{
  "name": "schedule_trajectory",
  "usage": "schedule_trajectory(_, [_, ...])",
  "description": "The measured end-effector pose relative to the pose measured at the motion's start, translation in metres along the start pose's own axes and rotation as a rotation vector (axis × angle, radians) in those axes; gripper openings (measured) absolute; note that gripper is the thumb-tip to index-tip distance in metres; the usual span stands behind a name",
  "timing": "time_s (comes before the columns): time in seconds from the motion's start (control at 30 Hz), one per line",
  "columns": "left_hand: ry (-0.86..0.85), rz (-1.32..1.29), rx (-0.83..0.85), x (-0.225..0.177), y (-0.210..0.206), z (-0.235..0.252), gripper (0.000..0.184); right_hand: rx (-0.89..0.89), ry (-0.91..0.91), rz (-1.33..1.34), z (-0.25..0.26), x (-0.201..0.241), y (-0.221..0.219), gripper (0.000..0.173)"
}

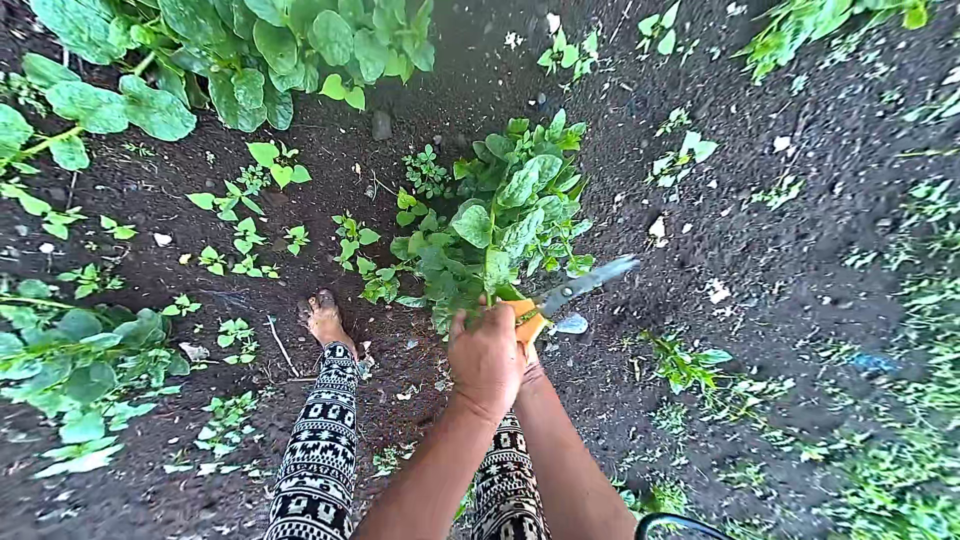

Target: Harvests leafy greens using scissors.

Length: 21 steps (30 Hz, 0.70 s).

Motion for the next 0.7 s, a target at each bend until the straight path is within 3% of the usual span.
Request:
schedule_trajectory(0.03, [-0.016, -0.071, -0.035, -0.001, 0.005, -0.003, 0.031, -0.031, -0.011, 0.010, -0.009, 0.008, -0.001, 0.048])
schedule_trajectory(0.07, [0.035, -0.160, 0.031, 0.002, 0.013, -0.002, 0.035, 0.054, 0.004, 0.042, -0.010, 0.013, 0.012, 0.048])
schedule_trajectory(0.17, [0.338, -0.382, 0.530, 0.033, 0.034, 0.031, 0.050, 0.375, 0.019, 0.115, -0.006, 0.032, 0.055, 0.035])
schedule_trajectory(0.3, [0.478, -0.325, 0.861, 0.076, 0.014, 0.093, 0.042, 0.471, -0.029, 0.167, -0.008, 0.050, 0.075, 0.026])
schedule_trajectory(0.5, [0.556, -0.219, 0.916, 0.063, -0.003, 0.170, 0.051, 0.394, -0.067, 0.250, -0.006, 0.045, 0.083, 0.027])
schedule_trajectory(0.7, [0.626, -0.209, 0.884, 0.044, -0.011, 0.198, 0.046, 0.366, -0.116, 0.325, -0.009, 0.045, 0.081, 0.028])
Point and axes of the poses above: each hand's wrist, its own z-axis towards the middle knuckle, its own y-axis out of the back of the hand, x = y × z, the point moved 3 cm from there along z, towards the middle knuckle, and after that the axes turned 3 degrees about -z, right-handed, at the moved point
